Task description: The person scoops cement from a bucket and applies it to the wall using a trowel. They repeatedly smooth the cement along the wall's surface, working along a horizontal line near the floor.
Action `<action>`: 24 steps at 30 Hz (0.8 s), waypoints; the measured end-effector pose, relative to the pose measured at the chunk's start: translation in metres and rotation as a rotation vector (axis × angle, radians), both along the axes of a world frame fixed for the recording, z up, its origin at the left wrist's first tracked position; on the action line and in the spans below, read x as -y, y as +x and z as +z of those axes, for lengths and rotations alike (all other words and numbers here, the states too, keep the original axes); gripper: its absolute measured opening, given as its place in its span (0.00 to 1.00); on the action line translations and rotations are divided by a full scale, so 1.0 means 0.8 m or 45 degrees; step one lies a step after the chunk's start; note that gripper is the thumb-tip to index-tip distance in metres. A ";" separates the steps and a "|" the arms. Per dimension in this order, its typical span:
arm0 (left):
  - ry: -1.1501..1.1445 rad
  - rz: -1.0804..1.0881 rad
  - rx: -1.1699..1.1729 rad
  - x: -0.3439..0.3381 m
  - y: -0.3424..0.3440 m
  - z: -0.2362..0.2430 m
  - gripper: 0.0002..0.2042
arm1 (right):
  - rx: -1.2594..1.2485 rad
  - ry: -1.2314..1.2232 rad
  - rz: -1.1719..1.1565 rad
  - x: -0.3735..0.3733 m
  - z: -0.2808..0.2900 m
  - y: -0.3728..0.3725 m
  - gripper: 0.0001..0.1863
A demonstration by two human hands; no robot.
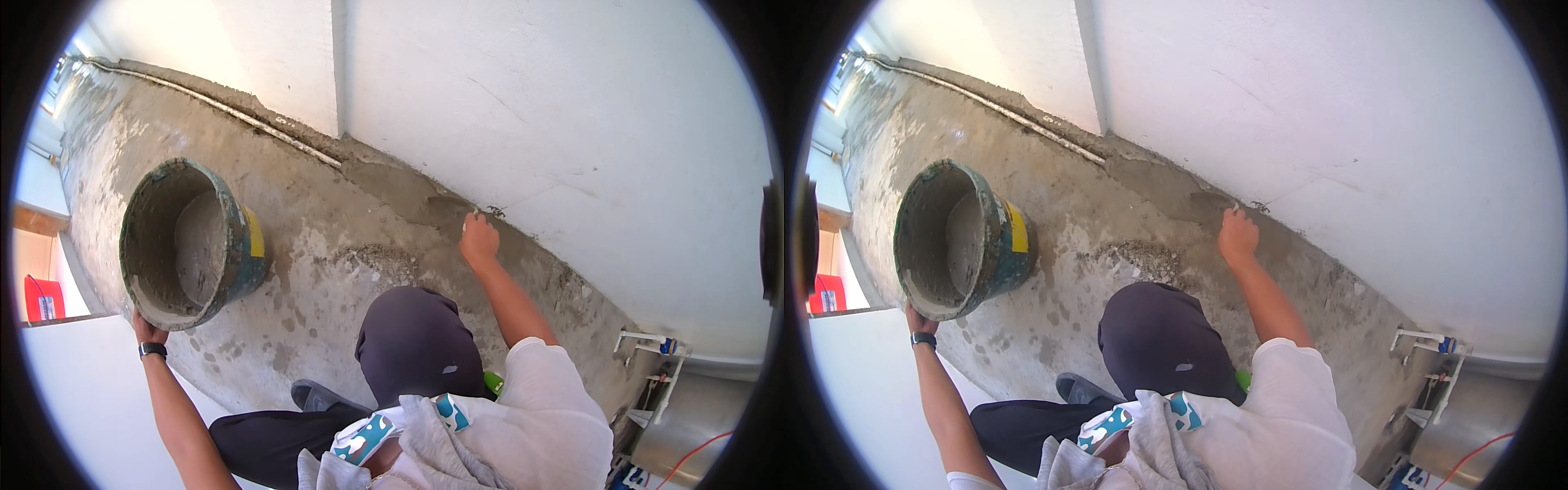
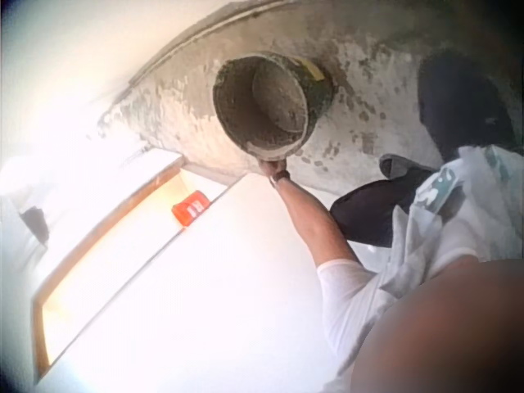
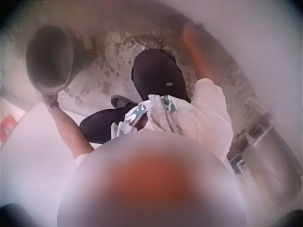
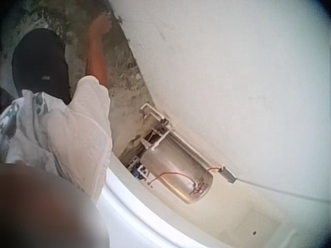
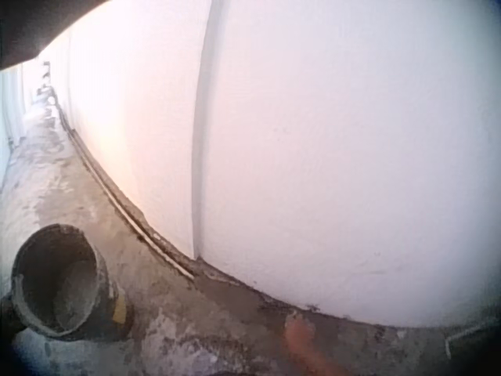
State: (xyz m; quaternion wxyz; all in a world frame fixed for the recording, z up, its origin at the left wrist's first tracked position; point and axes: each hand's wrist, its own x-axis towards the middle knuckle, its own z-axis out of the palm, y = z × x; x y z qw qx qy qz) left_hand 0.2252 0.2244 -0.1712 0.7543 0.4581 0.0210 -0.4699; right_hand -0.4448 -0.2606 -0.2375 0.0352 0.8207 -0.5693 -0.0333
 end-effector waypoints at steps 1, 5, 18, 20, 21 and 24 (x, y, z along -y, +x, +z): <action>0.015 0.006 -0.009 -0.001 -0.002 0.001 0.22 | -0.018 0.043 -0.009 0.001 0.002 -0.001 0.12; 0.019 0.057 -0.008 0.003 -0.003 0.001 0.22 | 0.007 -0.019 -0.018 0.008 0.013 -0.002 0.16; 0.051 0.129 -0.087 0.005 -0.007 0.003 0.23 | -0.132 0.027 -0.003 0.029 0.033 -0.019 0.11; 0.017 0.092 -0.078 0.007 -0.007 0.003 0.23 | -0.114 -0.013 0.010 0.029 0.034 -0.022 0.11; -0.026 0.021 -0.052 0.006 -0.006 0.003 0.23 | -0.125 -0.023 0.011 0.029 0.034 -0.024 0.11; -0.018 0.023 -0.033 0.006 -0.003 0.001 0.23 | -0.140 0.007 -0.038 0.031 0.033 -0.030 0.11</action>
